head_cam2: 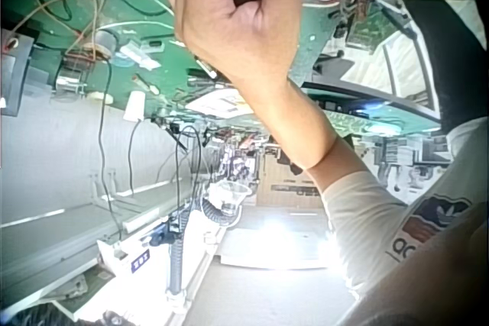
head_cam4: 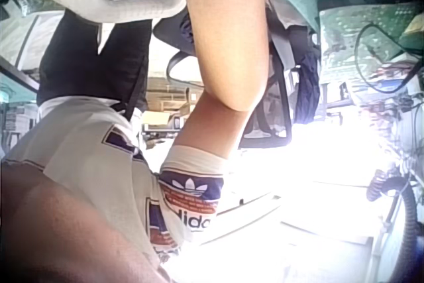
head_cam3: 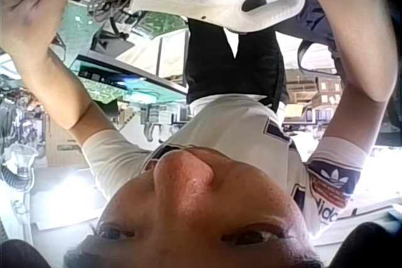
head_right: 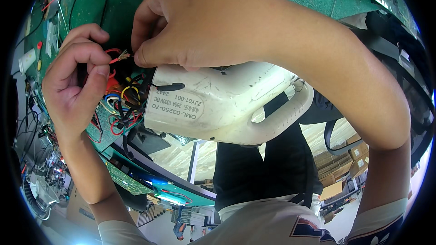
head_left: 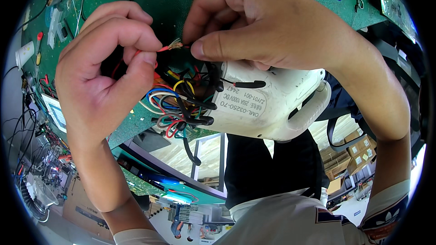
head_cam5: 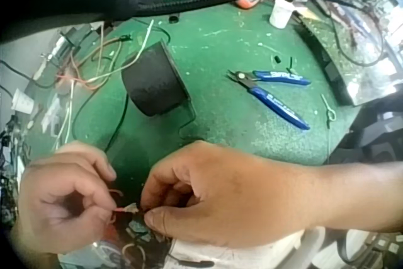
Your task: The person solders several wires onto a white electrical component using a soldering iron on a repair bench.
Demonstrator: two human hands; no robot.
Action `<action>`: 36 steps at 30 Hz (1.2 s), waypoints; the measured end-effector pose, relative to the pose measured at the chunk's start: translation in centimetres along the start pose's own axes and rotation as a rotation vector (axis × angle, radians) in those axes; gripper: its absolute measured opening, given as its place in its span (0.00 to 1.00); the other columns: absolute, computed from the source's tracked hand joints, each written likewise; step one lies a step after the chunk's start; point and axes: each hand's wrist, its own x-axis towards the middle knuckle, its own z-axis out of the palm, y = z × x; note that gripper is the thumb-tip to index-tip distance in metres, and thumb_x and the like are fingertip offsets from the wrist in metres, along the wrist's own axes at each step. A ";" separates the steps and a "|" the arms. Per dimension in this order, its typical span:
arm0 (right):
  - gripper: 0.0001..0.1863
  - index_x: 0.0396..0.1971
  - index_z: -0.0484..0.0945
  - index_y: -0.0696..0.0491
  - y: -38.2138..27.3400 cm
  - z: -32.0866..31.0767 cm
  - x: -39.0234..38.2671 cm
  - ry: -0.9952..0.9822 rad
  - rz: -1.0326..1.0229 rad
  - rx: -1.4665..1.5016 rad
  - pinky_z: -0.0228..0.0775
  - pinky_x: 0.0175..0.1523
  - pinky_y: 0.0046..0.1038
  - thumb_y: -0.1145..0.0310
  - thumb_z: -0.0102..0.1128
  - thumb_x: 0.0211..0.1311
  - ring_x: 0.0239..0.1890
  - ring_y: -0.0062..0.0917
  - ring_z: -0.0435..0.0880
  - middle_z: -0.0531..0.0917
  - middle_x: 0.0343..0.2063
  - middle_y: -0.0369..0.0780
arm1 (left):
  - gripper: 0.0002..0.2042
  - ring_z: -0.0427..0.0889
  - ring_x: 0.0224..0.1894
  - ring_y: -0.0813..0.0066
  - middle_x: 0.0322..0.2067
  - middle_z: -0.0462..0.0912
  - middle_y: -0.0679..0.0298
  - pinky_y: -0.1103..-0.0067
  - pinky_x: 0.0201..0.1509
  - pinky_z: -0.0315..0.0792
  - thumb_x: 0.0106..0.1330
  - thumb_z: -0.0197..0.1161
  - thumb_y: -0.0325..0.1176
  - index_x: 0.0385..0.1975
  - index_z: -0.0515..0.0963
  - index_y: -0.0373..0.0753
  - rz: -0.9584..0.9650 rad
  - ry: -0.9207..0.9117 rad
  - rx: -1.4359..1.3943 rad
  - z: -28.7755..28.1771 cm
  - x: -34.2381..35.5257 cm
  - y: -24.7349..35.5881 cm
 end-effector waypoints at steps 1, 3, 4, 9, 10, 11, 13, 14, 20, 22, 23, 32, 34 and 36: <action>0.15 0.42 0.80 0.64 0.0 0.2 -0.1 0.022 -0.007 -0.011 0.73 0.41 0.22 0.65 0.60 0.68 0.35 0.18 0.79 0.84 0.33 0.40 | 0.04 0.73 0.51 0.63 0.26 0.73 0.64 0.73 0.53 0.66 0.57 0.61 0.19 0.31 0.77 0.31 0.001 0.000 0.001 0.0 0.0 0.0; 0.15 0.42 0.80 0.64 -0.9 1.3 -0.3 0.102 -0.003 -0.090 0.73 0.42 0.22 0.65 0.60 0.68 0.36 0.19 0.80 0.85 0.34 0.41 | 0.04 0.74 0.51 0.63 0.26 0.73 0.64 0.73 0.52 0.66 0.57 0.61 0.19 0.31 0.77 0.31 -0.014 0.003 -0.003 0.0 -0.1 0.0; 0.15 0.43 0.80 0.64 -1.1 1.5 -0.4 0.122 -0.013 -0.130 0.73 0.41 0.21 0.65 0.60 0.68 0.36 0.19 0.81 0.85 0.35 0.41 | 0.04 0.74 0.51 0.63 0.26 0.73 0.64 0.74 0.52 0.67 0.57 0.61 0.19 0.31 0.77 0.31 -0.019 0.005 -0.005 0.0 -0.1 0.0; 0.16 0.38 0.84 0.60 0.9 1.2 0.5 0.217 -0.005 -0.241 0.76 0.40 0.23 0.64 0.65 0.55 0.32 0.23 0.85 0.87 0.32 0.42 | 0.04 0.74 0.50 0.63 0.25 0.72 0.64 0.74 0.50 0.67 0.56 0.60 0.18 0.31 0.77 0.31 -0.027 0.005 -0.009 -0.1 0.3 0.2; 0.17 0.35 0.86 0.59 1.4 1.4 0.9 0.265 0.029 -0.265 0.78 0.40 0.26 0.62 0.68 0.49 0.32 0.26 0.87 0.88 0.30 0.43 | 0.04 0.74 0.50 0.63 0.24 0.72 0.64 0.74 0.50 0.67 0.56 0.60 0.18 0.31 0.77 0.31 -0.038 0.007 -0.010 -0.1 0.1 0.2; 0.17 0.36 0.86 0.59 1.3 1.3 0.8 0.256 0.054 -0.260 0.78 0.42 0.26 0.62 0.67 0.49 0.34 0.27 0.87 0.88 0.31 0.44 | 0.04 0.74 0.50 0.63 0.24 0.72 0.64 0.74 0.50 0.67 0.56 0.60 0.18 0.31 0.77 0.31 -0.050 0.013 -0.011 0.0 0.1 0.3; 0.17 0.38 0.86 0.59 0.8 1.2 0.6 0.235 0.102 -0.252 0.78 0.46 0.26 0.63 0.66 0.50 0.38 0.28 0.88 0.89 0.34 0.45 | 0.04 0.74 0.50 0.63 0.23 0.71 0.65 0.73 0.51 0.67 0.56 0.60 0.18 0.30 0.77 0.31 -0.074 0.025 -0.011 0.2 0.1 0.4; 0.17 0.38 0.86 0.59 0.9 1.3 0.7 0.236 0.086 -0.232 0.78 0.45 0.26 0.63 0.66 0.50 0.38 0.29 0.88 0.89 0.34 0.45 | 0.04 0.74 0.50 0.63 0.23 0.71 0.65 0.73 0.51 0.68 0.55 0.60 0.18 0.30 0.78 0.31 -0.080 0.028 -0.011 0.2 0.0 0.4; 0.16 0.37 0.86 0.59 1.3 1.6 1.3 0.225 0.056 -0.255 0.79 0.44 0.27 0.65 0.64 0.52 0.37 0.30 0.89 0.88 0.33 0.46 | 0.04 0.75 0.50 0.63 0.21 0.70 0.66 0.73 0.52 0.68 0.55 0.60 0.18 0.29 0.78 0.32 -0.081 0.028 -0.001 0.1 0.1 0.5; 0.16 0.37 0.86 0.59 0.4 1.9 1.4 0.224 0.177 -0.193 0.79 0.43 0.27 0.65 0.64 0.52 0.36 0.30 0.89 0.88 0.33 0.46 | 0.04 0.75 0.50 0.63 0.21 0.70 0.66 0.72 0.52 0.68 0.55 0.60 0.18 0.29 0.78 0.32 -0.082 0.031 0.000 0.1 0.1 0.6; 0.16 0.37 0.86 0.59 0.2 1.9 1.4 0.226 0.220 -0.173 0.79 0.43 0.27 0.65 0.64 0.52 0.36 0.30 0.89 0.88 0.33 0.46 | 0.04 0.75 0.50 0.63 0.21 0.70 0.66 0.72 0.52 0.68 0.55 0.60 0.18 0.29 0.78 0.32 -0.086 0.032 0.001 0.1 0.1 0.5; 0.16 0.37 0.86 0.59 0.2 1.9 1.4 0.230 0.243 -0.173 0.79 0.43 0.28 0.63 0.65 0.52 0.36 0.30 0.88 0.88 0.33 0.46 | 0.04 0.75 0.49 0.62 0.20 0.70 0.66 0.71 0.53 0.68 0.54 0.60 0.18 0.29 0.78 0.33 -0.071 0.032 0.016 0.2 0.3 0.5; 0.17 0.37 0.86 0.59 0.2 1.8 1.3 0.233 0.238 -0.181 0.79 0.44 0.28 0.63 0.65 0.52 0.36 0.30 0.88 0.88 0.33 0.46 | 0.04 0.75 0.49 0.62 0.20 0.70 0.66 0.71 0.53 0.68 0.54 0.60 0.18 0.29 0.78 0.33 -0.062 0.029 0.016 0.2 0.3 0.4; 0.17 0.37 0.86 0.59 0.2 1.7 1.2 0.240 0.225 -0.178 0.79 0.44 0.27 0.63 0.65 0.52 0.35 0.30 0.88 0.88 0.33 0.46 | 0.04 0.75 0.49 0.62 0.19 0.70 0.67 0.70 0.54 0.68 0.54 0.60 0.18 0.28 0.78 0.33 -0.059 0.030 0.012 0.2 0.5 0.4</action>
